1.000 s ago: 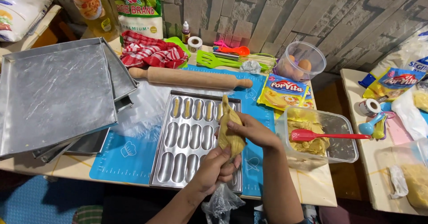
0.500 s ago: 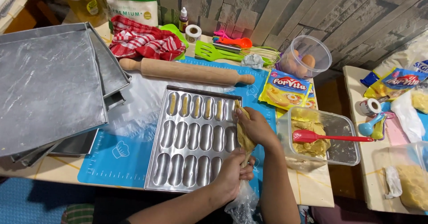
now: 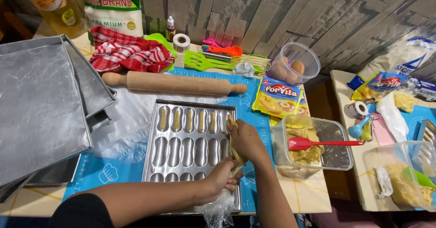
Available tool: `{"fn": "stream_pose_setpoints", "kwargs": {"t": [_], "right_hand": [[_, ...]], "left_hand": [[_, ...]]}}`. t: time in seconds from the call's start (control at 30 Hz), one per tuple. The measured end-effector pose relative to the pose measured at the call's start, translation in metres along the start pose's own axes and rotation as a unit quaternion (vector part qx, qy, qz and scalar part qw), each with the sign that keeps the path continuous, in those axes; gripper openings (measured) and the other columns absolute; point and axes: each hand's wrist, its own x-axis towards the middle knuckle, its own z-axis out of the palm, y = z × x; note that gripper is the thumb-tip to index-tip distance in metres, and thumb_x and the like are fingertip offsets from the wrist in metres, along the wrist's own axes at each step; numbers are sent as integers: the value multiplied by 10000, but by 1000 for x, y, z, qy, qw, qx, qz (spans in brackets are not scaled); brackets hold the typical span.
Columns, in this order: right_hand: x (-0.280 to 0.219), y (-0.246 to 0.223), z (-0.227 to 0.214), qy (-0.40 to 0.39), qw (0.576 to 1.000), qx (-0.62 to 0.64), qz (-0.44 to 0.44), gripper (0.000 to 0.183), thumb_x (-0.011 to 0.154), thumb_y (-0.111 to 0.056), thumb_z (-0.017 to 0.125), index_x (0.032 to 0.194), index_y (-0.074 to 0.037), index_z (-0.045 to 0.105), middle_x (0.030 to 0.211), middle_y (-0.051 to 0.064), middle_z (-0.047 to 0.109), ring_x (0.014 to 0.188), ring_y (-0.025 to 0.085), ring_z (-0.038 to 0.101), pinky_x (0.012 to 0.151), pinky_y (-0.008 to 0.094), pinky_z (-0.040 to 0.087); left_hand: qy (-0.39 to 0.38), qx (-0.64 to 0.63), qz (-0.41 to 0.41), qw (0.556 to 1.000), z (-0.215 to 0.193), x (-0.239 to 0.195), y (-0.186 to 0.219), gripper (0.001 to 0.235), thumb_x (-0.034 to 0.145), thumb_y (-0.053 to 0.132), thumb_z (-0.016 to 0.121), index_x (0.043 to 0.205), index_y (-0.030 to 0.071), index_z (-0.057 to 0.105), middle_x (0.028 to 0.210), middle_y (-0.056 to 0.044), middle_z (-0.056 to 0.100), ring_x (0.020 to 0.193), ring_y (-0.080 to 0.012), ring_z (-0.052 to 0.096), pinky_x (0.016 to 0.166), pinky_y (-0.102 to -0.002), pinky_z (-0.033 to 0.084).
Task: The person pipes yellow dough from a plastic bag into the oval cavities of a metal baking tray. They use a red spatula to smooth the dough in the cavities and occasionally refill the piping bag from a container.
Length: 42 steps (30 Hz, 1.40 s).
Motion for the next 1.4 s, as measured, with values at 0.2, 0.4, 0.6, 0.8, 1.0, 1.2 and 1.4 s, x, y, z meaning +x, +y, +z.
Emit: {"fn": "stream_pose_setpoints", "kwargs": {"t": [0.2,0.4,0.6,0.8,1.0,1.2,1.4], "right_hand": [[3,0,4,-3,999,-34,-11,280,1051,-266,432,1052,-73,635,978,171,729,822,340,660,664,455,463],[9,3,12,15,998,-61,7,333,1082,-309,382,971,-82,599,861,147,678,692,291,571,597,457,394],[11,-15,10,18,996,-44,74,390,1051,-413,427,967,-74,599,883,163,692,792,359,624,669,485,415],[14,-13,10,33,996,-58,57,394,1058,-372,428,983,-66,666,866,161,718,778,358,640,659,480,430],[19,-7,14,53,995,-84,29,427,1065,-341,401,917,-40,665,838,197,718,760,405,631,668,510,434],[23,2,22,63,991,-120,15,402,1066,-315,403,968,-34,673,822,200,704,720,395,623,613,512,431],[19,-12,19,55,989,-128,47,427,1068,-349,404,976,-37,679,871,196,721,766,401,646,644,503,454]], "left_hand": [[-31,16,-39,999,-9,2,7,118,1035,194,353,1077,133,444,696,-10,437,488,-44,259,426,-168,214],[-58,-43,-68,995,-19,7,12,157,1003,165,351,894,81,427,675,-20,431,447,-43,234,401,-185,202],[-56,-86,-78,992,-24,9,14,189,971,217,375,825,113,433,640,-9,418,421,-46,220,383,-191,174],[-75,-117,-77,987,-28,13,9,271,960,382,403,810,157,399,622,21,371,427,-32,175,392,-188,128],[-84,-89,-44,992,-25,2,14,331,971,445,445,796,168,404,612,50,344,430,-24,170,414,-194,131],[-34,12,-50,998,-16,-5,20,504,1037,670,381,946,176,428,642,48,315,508,-51,184,452,-193,170],[-6,22,-77,997,-7,-19,35,489,1055,607,325,1246,196,510,648,47,279,513,-51,171,448,-185,164]]}}
